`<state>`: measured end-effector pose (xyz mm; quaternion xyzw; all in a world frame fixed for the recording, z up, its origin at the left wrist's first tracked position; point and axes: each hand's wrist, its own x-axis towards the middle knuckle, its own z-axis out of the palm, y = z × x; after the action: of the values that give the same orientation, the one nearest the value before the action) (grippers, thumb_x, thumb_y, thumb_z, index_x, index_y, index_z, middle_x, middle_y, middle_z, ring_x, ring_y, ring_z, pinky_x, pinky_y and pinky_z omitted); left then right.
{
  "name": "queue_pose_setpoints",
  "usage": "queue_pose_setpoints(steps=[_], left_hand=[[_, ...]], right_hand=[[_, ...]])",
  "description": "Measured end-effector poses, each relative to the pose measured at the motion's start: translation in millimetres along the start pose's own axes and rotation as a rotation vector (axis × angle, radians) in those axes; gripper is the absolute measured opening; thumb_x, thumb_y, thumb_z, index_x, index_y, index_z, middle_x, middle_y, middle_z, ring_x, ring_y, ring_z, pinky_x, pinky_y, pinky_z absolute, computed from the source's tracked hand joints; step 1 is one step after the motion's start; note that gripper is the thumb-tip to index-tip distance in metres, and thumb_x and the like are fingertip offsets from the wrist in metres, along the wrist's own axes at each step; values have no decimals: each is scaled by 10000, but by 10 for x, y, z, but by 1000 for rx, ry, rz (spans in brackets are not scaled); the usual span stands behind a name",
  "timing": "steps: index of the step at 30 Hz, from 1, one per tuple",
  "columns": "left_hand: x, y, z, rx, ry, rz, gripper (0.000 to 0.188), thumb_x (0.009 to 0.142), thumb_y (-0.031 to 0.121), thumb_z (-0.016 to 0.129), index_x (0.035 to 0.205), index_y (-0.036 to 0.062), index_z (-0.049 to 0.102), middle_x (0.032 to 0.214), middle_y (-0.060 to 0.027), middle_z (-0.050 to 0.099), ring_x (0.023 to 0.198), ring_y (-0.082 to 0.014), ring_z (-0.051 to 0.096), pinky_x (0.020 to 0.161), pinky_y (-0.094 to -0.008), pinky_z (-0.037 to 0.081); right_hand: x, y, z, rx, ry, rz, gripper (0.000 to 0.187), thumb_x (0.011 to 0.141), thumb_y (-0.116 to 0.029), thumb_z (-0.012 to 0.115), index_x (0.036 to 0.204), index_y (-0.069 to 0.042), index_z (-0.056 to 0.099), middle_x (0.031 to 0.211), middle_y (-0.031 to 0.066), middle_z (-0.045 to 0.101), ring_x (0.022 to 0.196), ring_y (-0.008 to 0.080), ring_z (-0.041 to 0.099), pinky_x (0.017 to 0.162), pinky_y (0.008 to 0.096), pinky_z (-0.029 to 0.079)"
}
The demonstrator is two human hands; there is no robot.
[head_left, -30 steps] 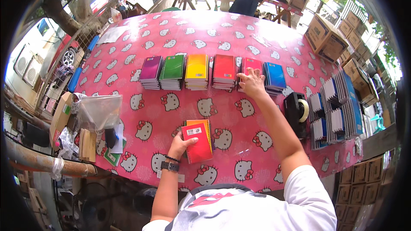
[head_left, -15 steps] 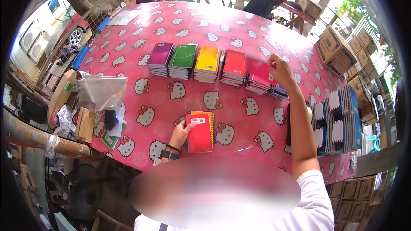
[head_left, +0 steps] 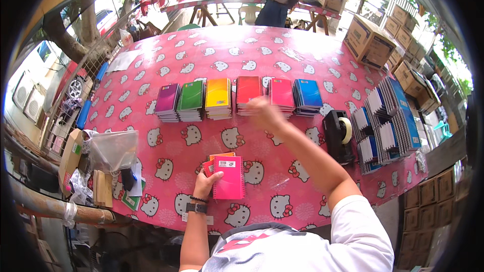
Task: The person organizes stacks of colorful notebooks on a table and places several notebooks into clear plastic bags by hand, securing them with tape.
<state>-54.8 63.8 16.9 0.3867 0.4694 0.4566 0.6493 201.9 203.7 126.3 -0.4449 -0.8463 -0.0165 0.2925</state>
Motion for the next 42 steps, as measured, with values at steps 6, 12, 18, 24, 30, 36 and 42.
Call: queue_pose_setpoints(steps=[6, 12, 18, 24, 30, 36, 42], left_hand=[[21, -5, 69, -21, -29, -14, 357, 738, 155, 727, 1029, 2, 590, 920, -57, 645, 781, -126, 621, 718, -272, 511], [40, -17, 19, -1, -19, -14, 375, 727, 173, 737, 1027, 1, 590, 925, -62, 645, 794, -131, 621, 724, -272, 511], [56, -31, 103, 19, 1, 21, 435, 718, 192, 747, 1065, 2, 564, 969, -80, 631, 844, -141, 615, 762, -282, 508], [82, -59, -96, -47, 20, -51, 541, 736, 334, 748, 1103, 0, 532, 1002, -90, 622, 888, -144, 601, 792, -284, 495], [66, -30, 43, 139, -36, 103, 733, 644, 321, 837, 1177, 6, 445, 1053, -96, 599, 920, -146, 590, 809, -288, 487], [-105, 48, 314, 15, -90, 259, 731, 663, 61, 803, 1235, 5, 350, 1119, -104, 565, 984, -150, 579, 854, -296, 494], [-219, 401, 340, -90, -247, 142, 764, 678, -7, 770, 1295, 19, 321, 1163, -79, 548, 1044, -146, 544, 878, -294, 478]], right_hand=[[-526, 1296, -484, -572, -49, 937, 523, 698, -403, 740, 1039, -37, 587, 1056, 150, 576, 1103, 319, 489, 917, 395, 427], [-272, 1414, -570, -538, -407, 866, 451, 688, -309, 709, 1012, -6, 622, 1033, 161, 635, 981, 252, 616, 848, 348, 497], [-115, 877, -1228, -455, -143, 676, 188, 723, -116, 538, 841, -82, 682, 850, 169, 673, 788, 287, 671, 695, 386, 543], [-101, -917, -326, -124, -726, -297, 242, 611, -122, 616, 838, -173, 682, 812, -14, 612, 943, 179, 549, 815, 413, 419], [-1037, -1102, 356, 227, -36, 436, 710, 697, -284, 739, 1294, -96, 405, 1264, 128, 447, 1214, 302, 364, 993, 456, 305], [-1375, -1060, 456, 1149, 199, 827, 1063, 619, -331, 845, 1382, 6, 185, 1339, 232, 357, 1206, 275, 420, 971, 392, 408], [-1058, -1060, 14, 1581, 147, 466, 969, 616, -83, 839, 1387, -68, 253, 1389, 144, 352, 1199, 196, 441, 964, 320, 421]])
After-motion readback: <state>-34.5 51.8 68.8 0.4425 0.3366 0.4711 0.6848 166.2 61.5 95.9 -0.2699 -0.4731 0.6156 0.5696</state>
